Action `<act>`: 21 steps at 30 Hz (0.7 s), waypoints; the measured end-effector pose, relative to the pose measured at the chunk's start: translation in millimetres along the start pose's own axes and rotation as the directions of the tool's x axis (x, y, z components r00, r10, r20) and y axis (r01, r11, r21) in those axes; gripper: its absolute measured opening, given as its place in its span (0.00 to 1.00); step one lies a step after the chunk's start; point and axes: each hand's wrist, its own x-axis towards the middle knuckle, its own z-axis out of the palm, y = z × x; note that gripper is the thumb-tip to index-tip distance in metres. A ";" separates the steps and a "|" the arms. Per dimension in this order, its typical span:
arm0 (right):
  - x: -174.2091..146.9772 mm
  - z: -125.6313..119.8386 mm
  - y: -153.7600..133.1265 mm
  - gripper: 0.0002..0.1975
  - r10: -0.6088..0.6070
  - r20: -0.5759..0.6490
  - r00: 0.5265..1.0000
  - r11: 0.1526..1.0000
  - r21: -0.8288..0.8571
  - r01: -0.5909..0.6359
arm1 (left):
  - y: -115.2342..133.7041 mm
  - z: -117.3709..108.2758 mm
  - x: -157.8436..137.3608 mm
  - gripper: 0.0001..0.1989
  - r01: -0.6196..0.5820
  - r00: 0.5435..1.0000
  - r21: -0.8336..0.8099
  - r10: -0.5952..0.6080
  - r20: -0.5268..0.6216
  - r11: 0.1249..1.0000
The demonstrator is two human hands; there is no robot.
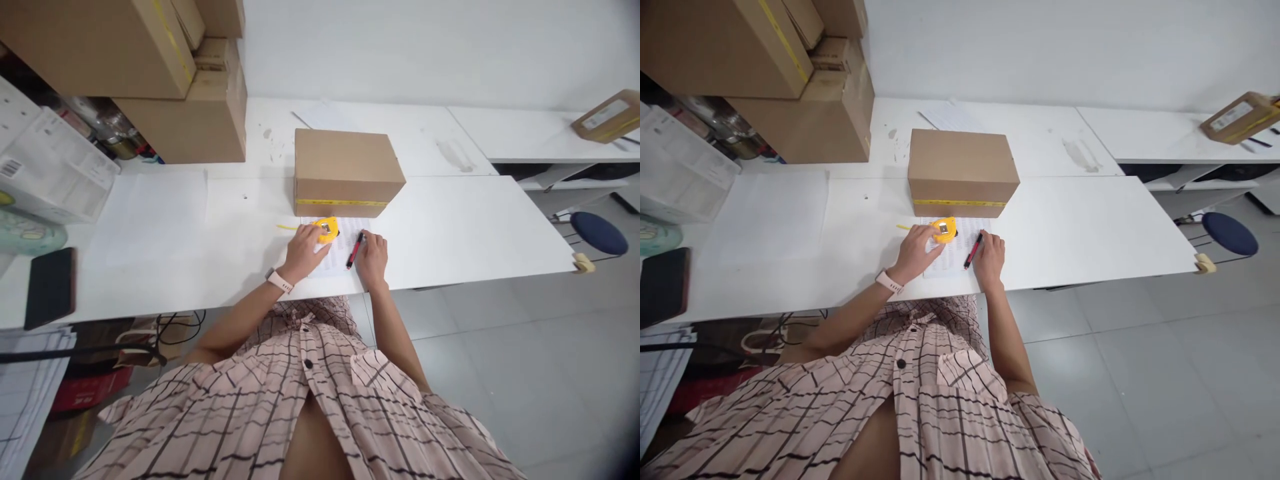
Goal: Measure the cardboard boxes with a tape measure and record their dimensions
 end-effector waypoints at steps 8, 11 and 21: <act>1.5 -5.1 -8.7 0.18 0.058 -0.082 0.995 0.989 0.140 -0.046 | -8.7 21.8 51.5 0.33 0.041 0.981 0.063 -0.052 0.188 0.997; 12.3 -19.2 -24.3 0.18 0.146 -0.038 0.989 0.898 0.424 -0.116 | 0.6 10.0 46.4 0.37 0.012 0.973 -0.091 0.009 0.229 0.996; 68.2 -76.0 -71.3 0.24 0.055 0.408 0.911 0.432 0.813 -0.390 | 21.3 -62.1 53.7 0.39 0.170 0.915 -0.658 0.131 0.383 0.734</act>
